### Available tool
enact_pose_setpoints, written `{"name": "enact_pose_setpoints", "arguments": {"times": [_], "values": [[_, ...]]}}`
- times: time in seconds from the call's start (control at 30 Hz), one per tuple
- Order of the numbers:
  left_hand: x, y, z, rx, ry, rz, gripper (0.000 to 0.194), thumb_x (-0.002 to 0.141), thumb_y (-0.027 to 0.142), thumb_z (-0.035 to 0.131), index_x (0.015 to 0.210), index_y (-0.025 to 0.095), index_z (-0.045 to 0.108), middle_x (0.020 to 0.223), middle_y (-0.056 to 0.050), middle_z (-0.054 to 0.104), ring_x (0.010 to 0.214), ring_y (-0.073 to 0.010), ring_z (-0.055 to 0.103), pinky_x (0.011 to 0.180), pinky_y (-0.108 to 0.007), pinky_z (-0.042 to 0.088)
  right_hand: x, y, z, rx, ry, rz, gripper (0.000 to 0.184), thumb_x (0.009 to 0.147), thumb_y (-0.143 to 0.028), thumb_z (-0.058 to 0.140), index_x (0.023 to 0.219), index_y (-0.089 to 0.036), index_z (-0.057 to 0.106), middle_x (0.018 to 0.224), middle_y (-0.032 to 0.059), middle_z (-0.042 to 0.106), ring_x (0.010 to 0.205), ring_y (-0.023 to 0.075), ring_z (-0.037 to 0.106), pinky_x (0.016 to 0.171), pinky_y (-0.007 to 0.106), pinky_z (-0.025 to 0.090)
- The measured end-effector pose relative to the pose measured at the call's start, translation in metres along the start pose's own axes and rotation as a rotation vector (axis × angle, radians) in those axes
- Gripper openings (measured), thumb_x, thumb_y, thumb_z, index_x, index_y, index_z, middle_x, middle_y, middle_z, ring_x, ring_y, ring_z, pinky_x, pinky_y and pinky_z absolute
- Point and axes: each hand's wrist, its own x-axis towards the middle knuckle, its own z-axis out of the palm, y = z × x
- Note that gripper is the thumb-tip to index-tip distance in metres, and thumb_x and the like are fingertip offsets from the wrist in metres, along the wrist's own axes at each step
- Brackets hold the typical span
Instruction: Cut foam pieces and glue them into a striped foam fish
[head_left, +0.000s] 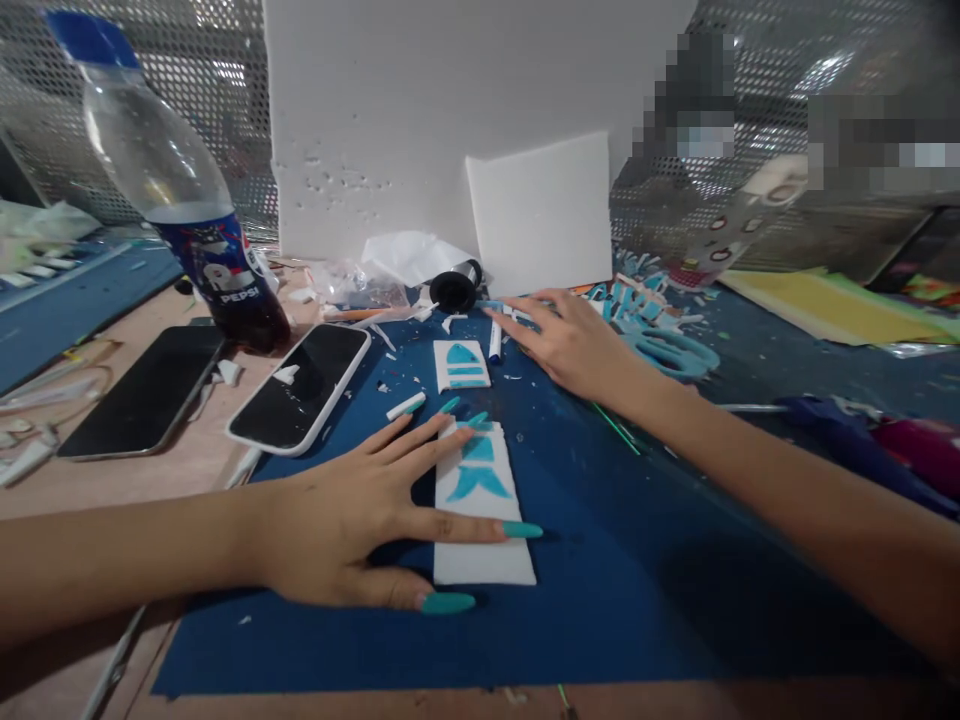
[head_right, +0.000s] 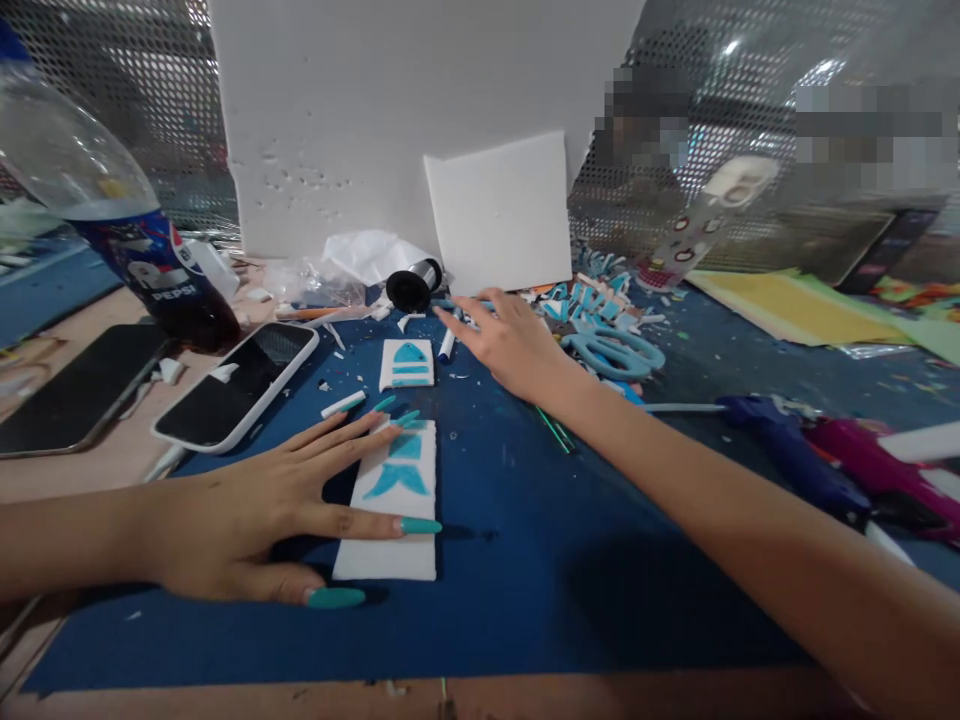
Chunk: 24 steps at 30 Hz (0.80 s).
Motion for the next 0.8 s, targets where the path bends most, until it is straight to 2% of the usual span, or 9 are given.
{"name": "enact_pose_setpoints", "arguments": {"times": [0.1, 0.2, 0.33, 0.43, 0.47, 0.5, 0.53, 0.67, 0.8], "values": [[0.0, 0.001, -0.001, 0.023, 0.028, 0.009, 0.056, 0.091, 0.05, 0.046, 0.142, 0.043, 0.025, 0.156, -0.004, -0.009, 0.14, -0.0403, 0.002, 0.108, -0.066, 0.006, 0.027, 0.01, 0.006, 0.035, -0.049, -0.218, 0.039, 0.086, 0.001, 0.04, 0.11, -0.018, 0.065, 0.105, 0.007, 0.067, 0.1, 0.0228, 0.051, 0.079, 0.036, 0.039], [-0.001, 0.0, 0.001, 0.038, 0.045, -0.008, 0.055, 0.091, 0.05, 0.046, 0.142, 0.041, 0.027, 0.156, -0.005, -0.012, 0.139, -0.0422, 0.0, 0.107, -0.068, 0.008, 0.039, 0.014, 0.006, 0.064, -0.015, -0.258, 0.028, 0.089, -0.006, 0.042, 0.087, -0.017, 0.068, 0.085, 0.0049, 0.067, 0.084, 0.0191, 0.054, 0.071, 0.033, 0.039], [-0.003, -0.001, 0.007, 0.063, 0.121, -0.041, 0.068, 0.091, 0.051, 0.044, 0.148, 0.033, 0.011, 0.155, -0.012, -0.013, 0.139, -0.0435, -0.005, 0.106, -0.068, 0.014, 0.025, 0.008, -0.002, 0.118, 0.142, -0.165, 0.023, 0.092, -0.017, 0.042, 0.088, -0.016, 0.064, 0.087, 0.0083, 0.064, 0.077, 0.0188, 0.055, 0.064, 0.034, 0.041], [-0.005, -0.002, 0.013, 0.095, 0.319, -0.063, 0.081, 0.092, 0.051, 0.04, 0.147, 0.02, -0.012, 0.154, -0.02, -0.002, 0.141, -0.0392, -0.003, 0.108, -0.062, 0.019, 0.005, -0.015, -0.021, 0.273, 0.353, 0.038, 0.016, 0.091, -0.02, 0.045, 0.098, -0.013, 0.057, 0.092, 0.0117, 0.057, 0.074, 0.0166, 0.056, 0.059, 0.031, 0.047], [-0.005, -0.002, 0.015, 0.11, 0.406, -0.089, 0.082, 0.093, 0.051, 0.039, 0.147, 0.017, -0.013, 0.153, -0.021, 0.006, 0.141, -0.038, 0.002, 0.108, -0.06, 0.021, 0.0, -0.026, -0.031, 0.579, 0.535, 0.252, 0.006, 0.086, -0.019, 0.054, 0.091, -0.015, 0.056, 0.092, 0.0094, 0.055, 0.067, 0.0134, 0.055, 0.055, 0.029, 0.048], [-0.005, -0.002, 0.016, 0.13, 0.488, -0.121, 0.081, 0.093, 0.051, 0.038, 0.147, 0.015, -0.009, 0.151, -0.022, 0.014, 0.139, -0.0374, 0.009, 0.108, -0.059, 0.023, -0.003, -0.038, -0.042, 0.674, 0.582, 0.312, 0.004, 0.086, -0.02, 0.054, 0.089, -0.017, 0.052, 0.092, 0.0075, 0.052, 0.063, 0.0107, 0.054, 0.049, 0.026, 0.047], [-0.005, -0.002, 0.016, 0.152, 0.559, -0.151, 0.078, 0.093, 0.051, 0.038, 0.147, 0.012, -0.003, 0.147, -0.023, 0.022, 0.136, -0.0372, 0.017, 0.106, -0.058, 0.026, -0.004, -0.051, -0.053, 0.77, 0.567, 0.336, 0.004, 0.087, -0.019, 0.053, 0.086, -0.019, 0.049, 0.091, 0.0054, 0.051, 0.06, 0.0089, 0.055, 0.048, 0.024, 0.048], [-0.004, -0.002, 0.015, 0.247, 0.702, -0.143, 0.054, 0.095, 0.049, 0.033, 0.131, 0.008, 0.031, 0.115, -0.019, 0.05, 0.104, -0.0298, 0.046, 0.088, -0.048, 0.043, 0.002, -0.092, -0.089, 1.644, 0.338, 0.298, 0.005, 0.083, -0.018, 0.056, 0.08, -0.02, 0.052, 0.085, 0.0027, 0.056, 0.068, 0.013, 0.062, 0.058, 0.028, 0.054], [-0.003, -0.002, 0.012, 0.296, 0.727, -0.062, 0.028, 0.1, 0.033, 0.026, 0.103, 0.014, 0.045, 0.077, -0.007, 0.054, 0.068, -0.0197, 0.047, 0.06, -0.031, 0.044, 0.014, -0.107, -0.087, 1.948, 0.324, 0.38, 0.013, 0.083, -0.023, 0.059, 0.078, -0.02, 0.048, 0.079, -0.0012, 0.054, 0.052, 0.007, 0.055, 0.05, 0.025, 0.047]]}}
